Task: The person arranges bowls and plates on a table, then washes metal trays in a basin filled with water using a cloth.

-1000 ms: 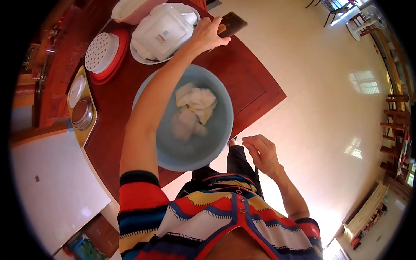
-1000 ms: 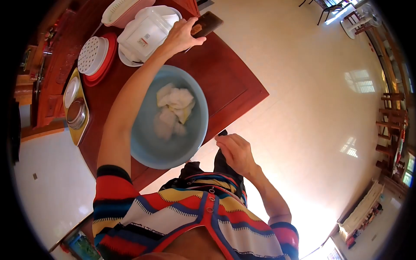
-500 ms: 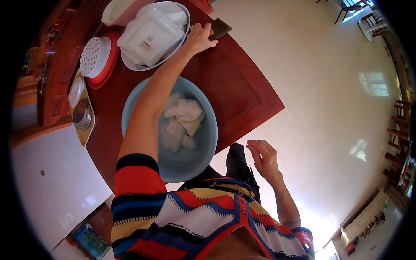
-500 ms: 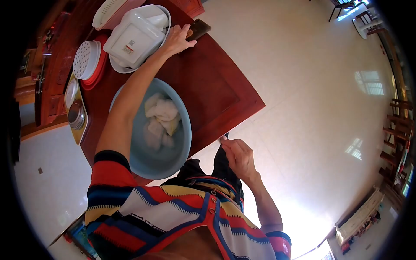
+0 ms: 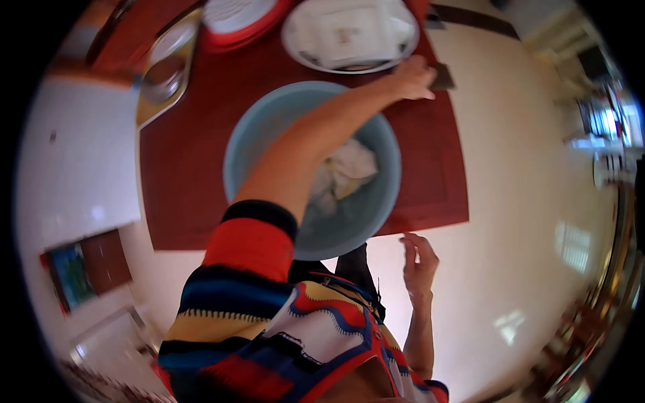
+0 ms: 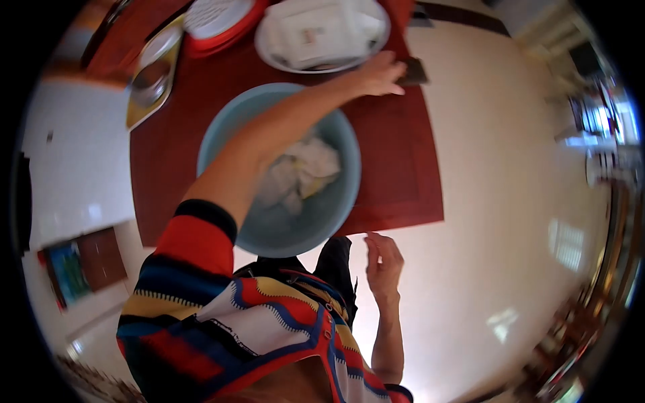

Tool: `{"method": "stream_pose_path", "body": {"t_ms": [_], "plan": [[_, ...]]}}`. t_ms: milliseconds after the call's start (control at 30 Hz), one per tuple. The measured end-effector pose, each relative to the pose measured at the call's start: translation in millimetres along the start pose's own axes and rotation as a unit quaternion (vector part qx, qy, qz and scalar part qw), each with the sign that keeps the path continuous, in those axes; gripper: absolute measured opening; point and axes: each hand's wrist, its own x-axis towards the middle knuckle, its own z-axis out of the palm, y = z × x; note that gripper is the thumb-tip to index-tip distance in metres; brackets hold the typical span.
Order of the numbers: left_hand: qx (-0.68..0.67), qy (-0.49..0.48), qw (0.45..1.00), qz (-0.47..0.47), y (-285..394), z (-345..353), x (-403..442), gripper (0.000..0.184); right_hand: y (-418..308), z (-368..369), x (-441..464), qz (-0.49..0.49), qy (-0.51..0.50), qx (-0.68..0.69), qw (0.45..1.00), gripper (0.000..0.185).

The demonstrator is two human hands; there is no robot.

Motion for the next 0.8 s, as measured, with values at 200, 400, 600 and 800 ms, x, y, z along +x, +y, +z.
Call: {"method": "stream_pose_path", "body": {"t_ms": [200, 400, 600, 800], "plan": [[-0.167, 0.232, 0.957, 0.039, 17, -116, -87, 0.028, -29, 8, 20, -0.076, 0.030, -0.038, 0.996, 0.010], [-0.198, 0.351, 0.880, -0.252, -77, -176, -277, 0.018, -88, 49, 21, -0.152, 0.029, -0.015, 0.988, 0.008], [-0.057, 0.314, 0.854, -0.410, -249, -176, -462, 0.011, -156, 135, -10, -0.241, -0.049, -0.059, 0.968, 0.009], [0.201, 0.119, 0.899, -0.371, -375, -198, -527, 0.036, -210, 255, -51, -0.218, -0.098, -0.078, 0.968, 0.017]]}}
